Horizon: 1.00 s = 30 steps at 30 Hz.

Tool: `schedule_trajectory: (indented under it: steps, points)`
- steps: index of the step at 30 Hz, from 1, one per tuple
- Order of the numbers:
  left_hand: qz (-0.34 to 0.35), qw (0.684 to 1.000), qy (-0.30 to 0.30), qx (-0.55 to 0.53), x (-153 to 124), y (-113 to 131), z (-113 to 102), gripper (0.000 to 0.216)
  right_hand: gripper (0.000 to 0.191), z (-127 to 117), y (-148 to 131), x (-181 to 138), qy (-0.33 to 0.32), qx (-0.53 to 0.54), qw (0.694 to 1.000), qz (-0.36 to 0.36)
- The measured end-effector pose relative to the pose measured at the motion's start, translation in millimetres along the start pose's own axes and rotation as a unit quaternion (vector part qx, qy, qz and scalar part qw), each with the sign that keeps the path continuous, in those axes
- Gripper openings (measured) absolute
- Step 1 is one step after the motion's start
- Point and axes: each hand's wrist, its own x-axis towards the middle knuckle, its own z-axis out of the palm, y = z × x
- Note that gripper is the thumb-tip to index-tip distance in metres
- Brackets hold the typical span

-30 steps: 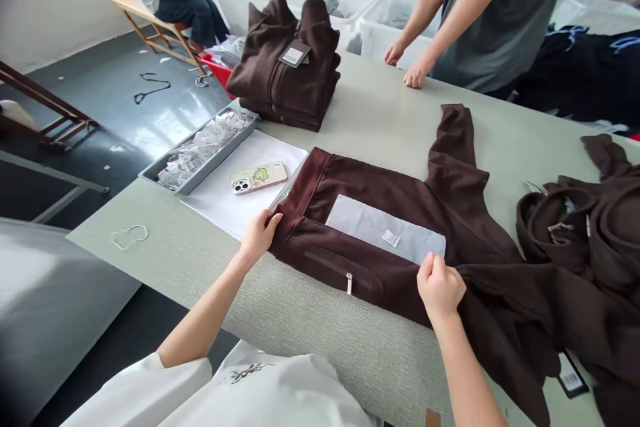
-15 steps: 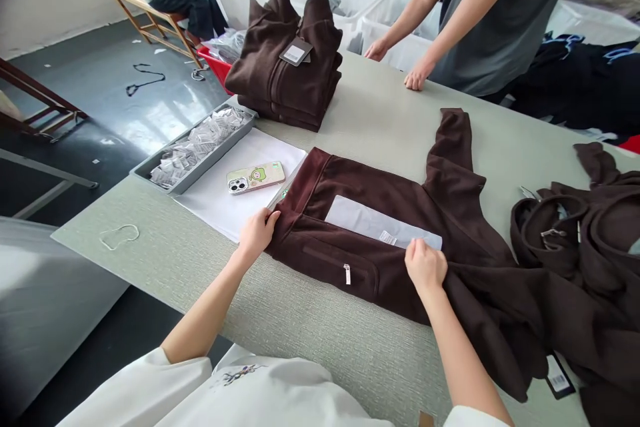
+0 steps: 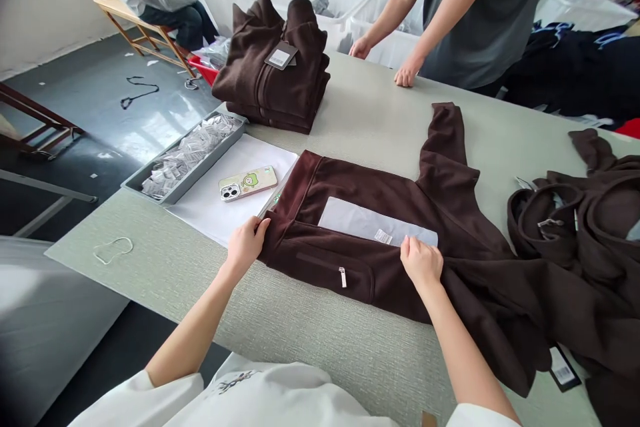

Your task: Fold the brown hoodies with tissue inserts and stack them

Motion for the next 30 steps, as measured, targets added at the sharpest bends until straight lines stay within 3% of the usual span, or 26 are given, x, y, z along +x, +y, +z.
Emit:
schedule_trajectory:
  steps: [5, 7, 10, 12, 14, 17, 20, 24, 26, 28, 30]
  points:
    - [-0.003, 0.999, -0.024, 0.048, 1, 5, -4, 0.035, 0.039, 6, -8, -2, -0.018, 0.009, 1.000, -0.003]
    - [0.034, 0.996, 0.032, 0.074, -5, 14, -9, 0.033, 0.038, 8, -12, -3, -0.031, 0.015, 0.999, 0.000]
    - [0.184, 0.969, 0.138, 0.085, -19, 32, -8, 0.040, 0.038, 10, -15, -5, -0.044, 0.018, 0.999, 0.001]
    - [0.301, 0.941, 0.126, 0.090, -26, 42, 2, 0.044, 0.038, 11, -14, -5, -0.054, 0.023, 0.998, 0.007]
    - [0.363, 0.922, 0.082, 0.103, -27, 44, 18, 0.046, 0.038, 11, -13, -5, -0.064, 0.027, 0.997, 0.018]
    - [0.355, 0.925, 0.062, 0.121, -20, 36, 40, 0.049, 0.038, 11, -11, -4, -0.073, 0.033, 0.996, 0.029]
    - [0.346, 0.926, 0.065, 0.138, -12, 32, 47, 0.050, 0.037, 10, -12, -2, -0.077, 0.044, 0.995, 0.038]
    - [0.338, 0.926, 0.079, 0.151, -22, 69, 44, 0.051, 0.035, 6, -18, 0, -0.083, 0.074, 0.993, 0.044]
    - [0.409, 0.901, 0.056, 0.134, -37, 103, 51, 0.052, 0.034, 2, -23, 0, -0.091, 0.085, 0.991, 0.048]
    - [0.527, 0.843, -0.013, 0.110, -54, 134, 68, 0.050, 0.032, -4, -24, 1, -0.099, 0.082, 0.990, 0.059]
    - [0.601, 0.789, -0.074, 0.102, -67, 155, 90, 0.048, 0.028, -13, -13, 2, -0.104, 0.082, 0.986, 0.098]
